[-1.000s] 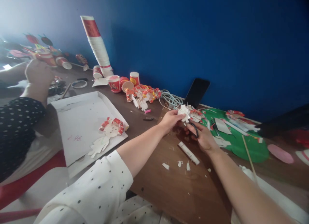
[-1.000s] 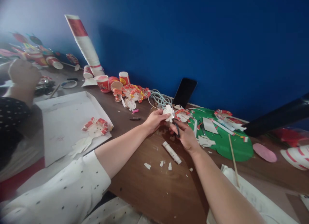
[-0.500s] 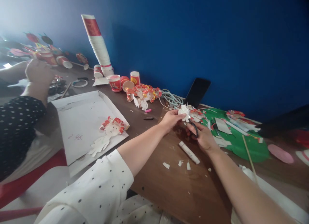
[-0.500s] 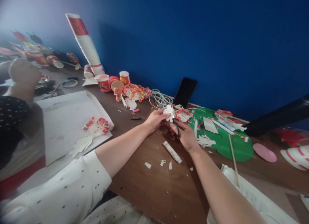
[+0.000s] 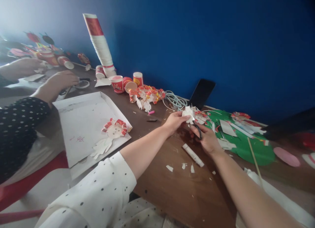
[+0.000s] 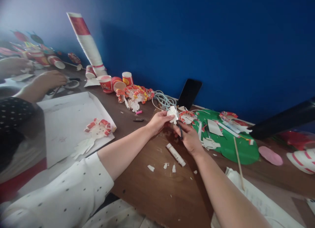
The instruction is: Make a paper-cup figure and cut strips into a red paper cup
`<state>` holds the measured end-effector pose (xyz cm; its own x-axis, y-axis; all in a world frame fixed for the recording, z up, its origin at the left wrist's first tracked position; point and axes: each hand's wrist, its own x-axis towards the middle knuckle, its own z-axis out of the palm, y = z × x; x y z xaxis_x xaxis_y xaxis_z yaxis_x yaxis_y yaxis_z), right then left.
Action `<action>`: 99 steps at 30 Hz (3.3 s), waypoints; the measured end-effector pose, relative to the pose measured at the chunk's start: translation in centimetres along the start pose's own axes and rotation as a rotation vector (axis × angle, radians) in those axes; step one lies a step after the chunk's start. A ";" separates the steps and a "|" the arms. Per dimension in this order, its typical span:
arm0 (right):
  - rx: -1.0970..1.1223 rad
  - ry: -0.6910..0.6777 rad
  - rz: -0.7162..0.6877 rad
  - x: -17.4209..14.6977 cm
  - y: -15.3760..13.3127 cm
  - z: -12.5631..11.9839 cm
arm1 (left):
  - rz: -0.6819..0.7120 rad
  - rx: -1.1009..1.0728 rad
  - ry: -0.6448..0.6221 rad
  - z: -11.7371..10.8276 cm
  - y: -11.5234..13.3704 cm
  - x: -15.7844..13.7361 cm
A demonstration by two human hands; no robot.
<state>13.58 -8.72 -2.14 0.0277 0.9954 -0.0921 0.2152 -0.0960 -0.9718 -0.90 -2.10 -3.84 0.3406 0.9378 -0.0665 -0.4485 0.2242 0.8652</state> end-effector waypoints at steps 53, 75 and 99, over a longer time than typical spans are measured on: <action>0.050 0.009 -0.044 -0.2 0.2 0.5 | -0.046 -0.106 0.052 0.8 0.9 -0.5; -0.068 0.017 -0.081 -0.6 -0.7 0.6 | -0.054 -0.078 0.052 0.6 1.1 -0.5; -0.111 -0.016 -0.084 -0.5 -0.4 0.1 | -0.068 -0.026 0.056 0.1 0.8 -0.2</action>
<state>13.36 -9.13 -1.72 -0.0108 0.9998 -0.0154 0.3231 -0.0111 -0.9463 -1.21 -2.11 -3.05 0.3249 0.9333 -0.1528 -0.4478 0.2941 0.8444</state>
